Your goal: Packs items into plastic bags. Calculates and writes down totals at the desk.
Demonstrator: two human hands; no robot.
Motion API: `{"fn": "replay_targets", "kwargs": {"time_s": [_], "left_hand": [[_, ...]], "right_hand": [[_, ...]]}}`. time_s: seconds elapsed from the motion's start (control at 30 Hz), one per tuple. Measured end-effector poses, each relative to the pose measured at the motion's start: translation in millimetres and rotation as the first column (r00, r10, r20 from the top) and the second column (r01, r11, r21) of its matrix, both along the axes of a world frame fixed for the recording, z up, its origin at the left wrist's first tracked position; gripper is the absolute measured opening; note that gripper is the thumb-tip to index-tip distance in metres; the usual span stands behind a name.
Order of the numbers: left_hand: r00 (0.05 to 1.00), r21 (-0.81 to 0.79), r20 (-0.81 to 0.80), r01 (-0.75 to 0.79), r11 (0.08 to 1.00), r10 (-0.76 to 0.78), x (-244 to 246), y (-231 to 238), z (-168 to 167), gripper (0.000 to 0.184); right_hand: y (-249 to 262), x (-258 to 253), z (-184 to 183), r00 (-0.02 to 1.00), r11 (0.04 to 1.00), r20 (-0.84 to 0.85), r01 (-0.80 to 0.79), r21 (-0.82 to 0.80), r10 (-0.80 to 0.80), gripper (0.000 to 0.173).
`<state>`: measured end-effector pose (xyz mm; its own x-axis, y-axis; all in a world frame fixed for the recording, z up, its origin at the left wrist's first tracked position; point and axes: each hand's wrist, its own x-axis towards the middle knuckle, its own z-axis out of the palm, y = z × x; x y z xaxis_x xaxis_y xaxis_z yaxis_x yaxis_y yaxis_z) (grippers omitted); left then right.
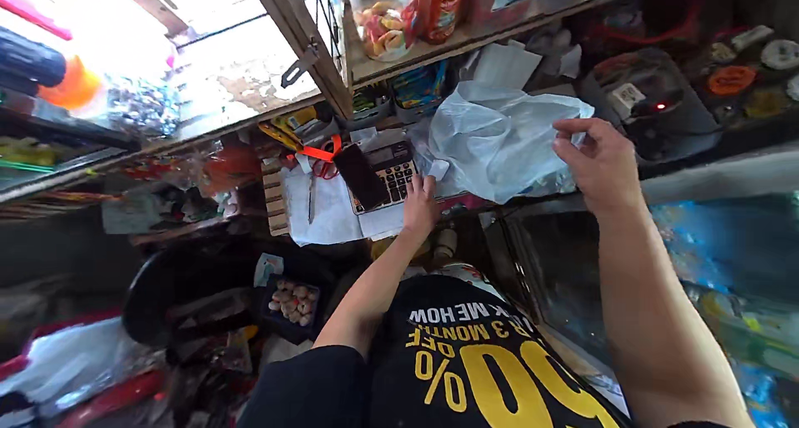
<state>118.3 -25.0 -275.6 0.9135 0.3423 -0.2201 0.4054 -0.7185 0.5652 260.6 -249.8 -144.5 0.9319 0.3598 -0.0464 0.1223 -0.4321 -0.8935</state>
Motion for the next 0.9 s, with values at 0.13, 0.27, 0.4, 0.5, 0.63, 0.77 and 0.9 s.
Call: {"fn": "replay_targets", "kwargs": {"time_s": [0.13,0.27,0.4,0.5,0.63,0.77,0.9], "left_hand": [[0.962,-0.308,0.077,-0.228,0.923,0.263,3,22,33,0.054],[0.882,-0.368,0.082,-0.406,0.836,0.464,24,65,43,0.066],[0.811,-0.473,0.071,-0.485,0.735,0.581,34,96,32,0.060],[0.816,-0.496,0.061,-0.475,0.727,0.575,25,109,33,0.047],[0.860,-0.302,0.204,-0.400,0.865,0.469,25,102,42,0.033],[0.798,-0.049,0.515,-0.338,0.940,0.314,45,59,92,0.034],[0.814,-0.101,0.539,0.316,0.943,-0.216,81,-12,120,0.024]], "right_hand": [[4,7,23,0.980,0.917,-0.116,-0.108,0.384,0.164,0.029],[11,21,46,0.927,0.836,-0.149,-0.231,0.497,0.344,0.040],[2,31,57,0.912,0.815,-0.090,-0.309,0.490,0.400,0.048],[-11,42,55,0.929,0.833,-0.049,-0.304,0.462,0.367,0.050],[-19,46,53,0.924,0.807,-0.085,-0.276,0.522,0.372,0.053],[-18,27,57,0.866,0.724,-0.076,-0.361,0.587,0.493,0.060],[-10,1,58,0.786,0.682,-0.106,-0.451,0.577,0.609,0.073]]}}
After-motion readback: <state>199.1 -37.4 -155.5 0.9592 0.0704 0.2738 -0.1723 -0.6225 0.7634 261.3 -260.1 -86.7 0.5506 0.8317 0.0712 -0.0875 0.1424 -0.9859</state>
